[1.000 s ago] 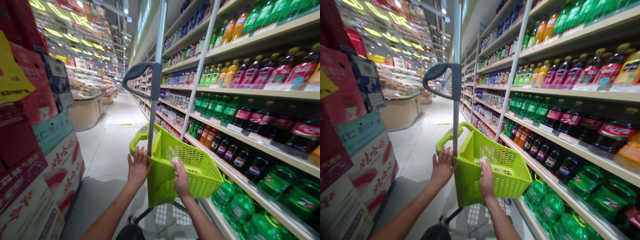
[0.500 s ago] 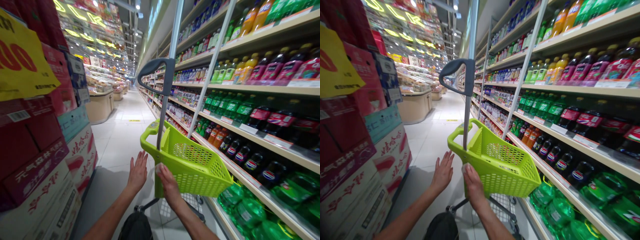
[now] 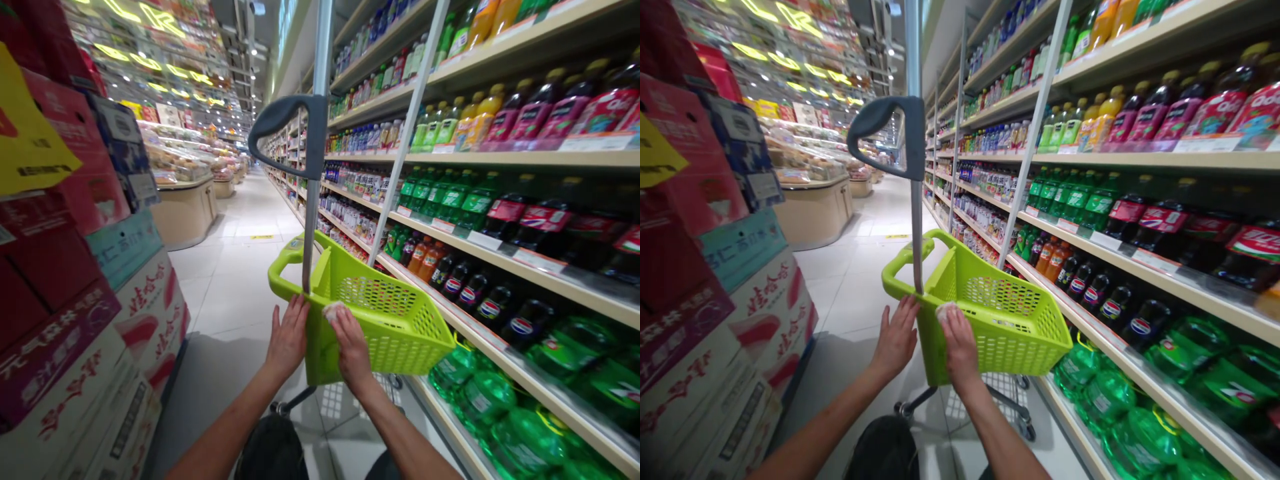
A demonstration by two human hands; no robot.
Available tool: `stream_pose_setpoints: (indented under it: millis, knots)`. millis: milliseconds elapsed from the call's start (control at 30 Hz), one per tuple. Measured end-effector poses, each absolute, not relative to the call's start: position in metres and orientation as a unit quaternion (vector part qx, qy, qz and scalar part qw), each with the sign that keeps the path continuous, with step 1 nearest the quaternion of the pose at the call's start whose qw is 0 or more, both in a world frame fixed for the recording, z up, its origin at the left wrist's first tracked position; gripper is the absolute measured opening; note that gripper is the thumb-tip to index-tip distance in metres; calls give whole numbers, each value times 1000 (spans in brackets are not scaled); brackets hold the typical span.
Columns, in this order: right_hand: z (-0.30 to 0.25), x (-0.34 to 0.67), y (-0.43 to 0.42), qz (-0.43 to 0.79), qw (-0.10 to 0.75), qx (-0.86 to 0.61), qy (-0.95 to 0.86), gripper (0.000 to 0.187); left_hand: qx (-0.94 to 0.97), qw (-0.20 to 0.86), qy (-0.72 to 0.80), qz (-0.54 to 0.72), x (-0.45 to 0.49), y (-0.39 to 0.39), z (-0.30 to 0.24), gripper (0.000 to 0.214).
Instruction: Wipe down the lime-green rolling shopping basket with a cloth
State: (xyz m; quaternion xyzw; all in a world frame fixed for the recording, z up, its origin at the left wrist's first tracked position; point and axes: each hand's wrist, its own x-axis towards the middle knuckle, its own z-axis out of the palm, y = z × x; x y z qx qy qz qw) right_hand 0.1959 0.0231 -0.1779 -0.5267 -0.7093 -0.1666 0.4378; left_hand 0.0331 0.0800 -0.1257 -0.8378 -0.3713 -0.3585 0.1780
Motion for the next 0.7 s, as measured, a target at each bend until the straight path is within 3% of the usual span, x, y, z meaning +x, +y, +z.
stream_pose_setpoints:
  millis: [200,433,567,700]
  knots:
    - [-226,206,7,-136,354,-566,-732,41,-878,161,-313,-325,66,83,-123,50]
    - [-189,212,2,-117,325,-686,-640,36,-911,99,-258,-306,97,80,-129,52]
    - [-221,209,-12,-47,261,-732,-628,29,-920,98,-234,-298,124,76,-136,51]
    - [-238,204,-43,-29,262,-720,-642,28,-922,91,-232,-295,135,69,-137,54]
